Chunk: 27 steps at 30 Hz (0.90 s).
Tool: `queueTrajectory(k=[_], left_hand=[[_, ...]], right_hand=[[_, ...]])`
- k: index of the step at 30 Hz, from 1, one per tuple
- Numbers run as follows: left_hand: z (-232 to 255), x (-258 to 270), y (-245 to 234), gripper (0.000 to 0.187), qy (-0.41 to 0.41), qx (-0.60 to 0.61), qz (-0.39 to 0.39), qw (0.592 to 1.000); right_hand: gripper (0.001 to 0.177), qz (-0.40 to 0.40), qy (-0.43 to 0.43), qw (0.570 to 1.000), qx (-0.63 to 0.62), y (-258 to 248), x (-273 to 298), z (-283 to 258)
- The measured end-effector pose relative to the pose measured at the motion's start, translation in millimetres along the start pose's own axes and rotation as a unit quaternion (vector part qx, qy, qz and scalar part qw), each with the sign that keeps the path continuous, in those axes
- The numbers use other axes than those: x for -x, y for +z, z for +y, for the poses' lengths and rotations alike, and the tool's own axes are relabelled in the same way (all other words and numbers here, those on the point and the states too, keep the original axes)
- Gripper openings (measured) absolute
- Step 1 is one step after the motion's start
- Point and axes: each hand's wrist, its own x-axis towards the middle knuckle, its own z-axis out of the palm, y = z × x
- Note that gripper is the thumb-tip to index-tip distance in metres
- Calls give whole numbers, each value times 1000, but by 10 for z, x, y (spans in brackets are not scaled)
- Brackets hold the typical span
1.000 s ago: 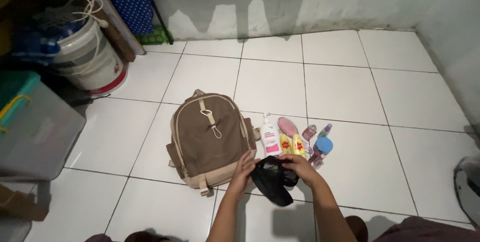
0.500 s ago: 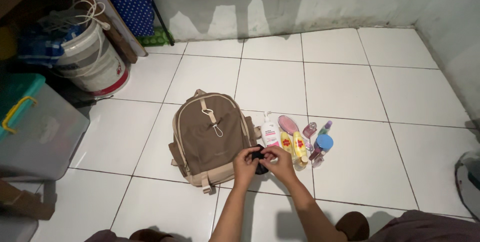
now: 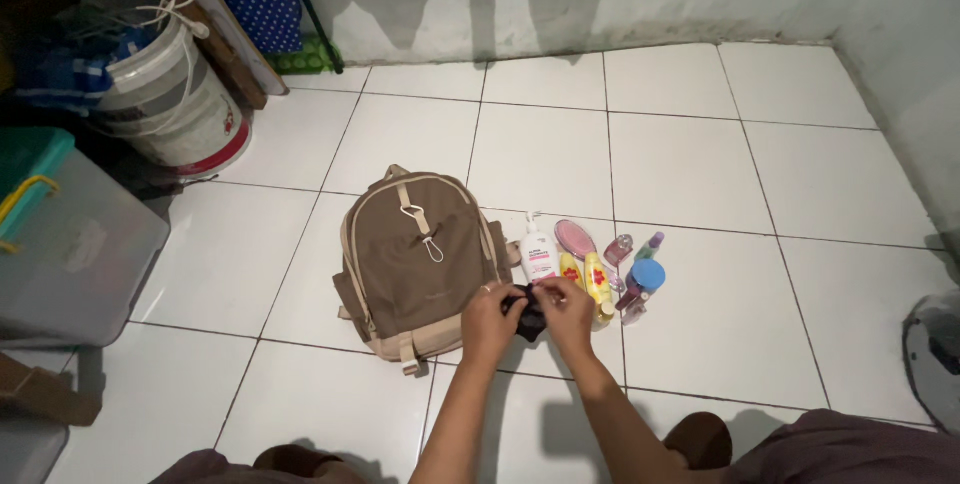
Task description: The person sits on the floor and unpacks a backpack, taking out a phone, charger cable, camera mount, toiletry bottles, a hair brush, an eye mask and a small pouch and arranging them on the floor. They open and close the backpack compartments and place items one at a time beside the bag.
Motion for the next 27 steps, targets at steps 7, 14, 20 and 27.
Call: queueTrajectory(k=[7,14,20,27], left_hand=[[-66,-148,-262,10,39,45,37,998],[107,-41,-134,17,69,-40,-22,997],[135,-47,-177,11,66,-44,15,997],[134,-49,-225,33,122,0,-11,992]], right_hand=[[10,62,167,960,-218,-384,-335,566],[13,-125,87,984,-92,-196,-290,415],[14,31,96,995,-16,-351,-342,452],[12,-90,134,984,-74,-442,-433,401]])
